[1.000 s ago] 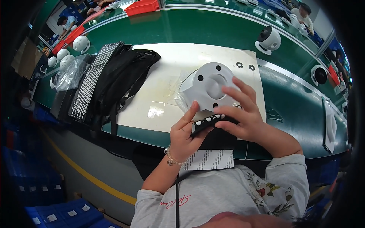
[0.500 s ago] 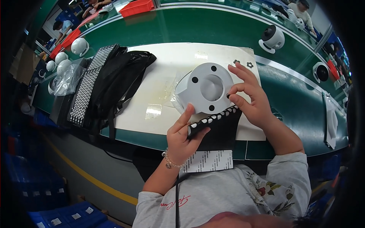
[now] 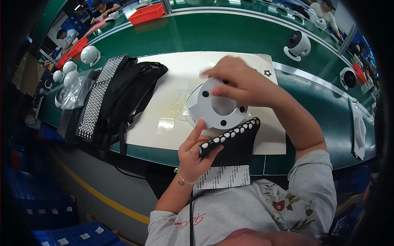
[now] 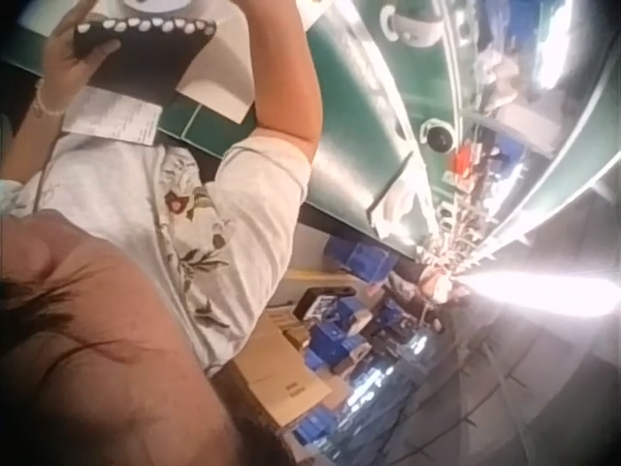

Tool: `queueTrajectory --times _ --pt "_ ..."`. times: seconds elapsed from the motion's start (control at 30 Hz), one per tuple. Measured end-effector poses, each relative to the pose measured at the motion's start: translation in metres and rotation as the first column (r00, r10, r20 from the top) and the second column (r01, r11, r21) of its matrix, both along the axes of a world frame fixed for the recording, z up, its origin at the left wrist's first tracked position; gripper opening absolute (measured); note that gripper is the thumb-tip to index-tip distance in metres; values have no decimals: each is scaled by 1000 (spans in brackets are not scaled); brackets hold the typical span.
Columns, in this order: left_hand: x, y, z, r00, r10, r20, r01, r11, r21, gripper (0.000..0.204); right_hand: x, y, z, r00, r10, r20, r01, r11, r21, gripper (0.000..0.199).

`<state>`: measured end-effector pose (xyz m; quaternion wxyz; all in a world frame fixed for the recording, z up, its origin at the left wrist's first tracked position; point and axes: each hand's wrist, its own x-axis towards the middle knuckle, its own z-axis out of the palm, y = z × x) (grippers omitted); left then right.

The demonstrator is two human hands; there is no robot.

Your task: Assembling internal components into spherical light bulb housings on a conveyor belt.

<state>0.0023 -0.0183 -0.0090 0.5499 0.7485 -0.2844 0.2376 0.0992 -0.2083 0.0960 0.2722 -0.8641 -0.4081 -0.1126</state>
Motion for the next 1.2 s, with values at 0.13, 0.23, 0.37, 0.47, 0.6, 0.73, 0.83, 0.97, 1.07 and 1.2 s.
queueTrajectory --times 0.13,0.23,0.37,0.47,0.6,0.73,0.83,0.97,1.07,1.2 --pt "-1 0 -5 998 -3 56 6 999 -53 22 10 -12 16 928 98 -360 -51 989 137 32" --pt "-1 0 -3 997 -45 68 50 996 -75 23 35 -31 20 840 111 -531 135 905 403 25" --pt "-1 -1 2 999 -34 40 35 999 -23 24 88 -48 -12 911 -362 195 340 930 140 20" --pt "-3 -1 1 999 -40 25 40 999 4 26 142 -87 -81 689 -435 580 550 835 -27 17" --pt "-2 0 -3 998 -57 -5 57 998 7 26 158 -140 -112 628 -581 518 743 646 -177 10" --pt "-1 0 -6 1000 -30 -7 29 997 -66 24 152 -170 -116 666 -735 130 728 601 -330 31" --pt "0 2 -5 999 -34 9 34 999 -27 28 148 -206 -123 692 -670 -269 670 735 -107 39" --pt "1 5 -10 1000 -28 -5 28 1000 4 30 131 -263 -130 212 -976 55 935 187 -302 60" --pt "1 5 -12 999 -1 -43 1 1000 -7 28 124 -298 -133 9 -999 32 947 -2 -322 59" --pt "-4 3 -5 997 11 -77 -10 1000 13 28 113 -297 -124 -57 -986 157 967 -94 -237 48"
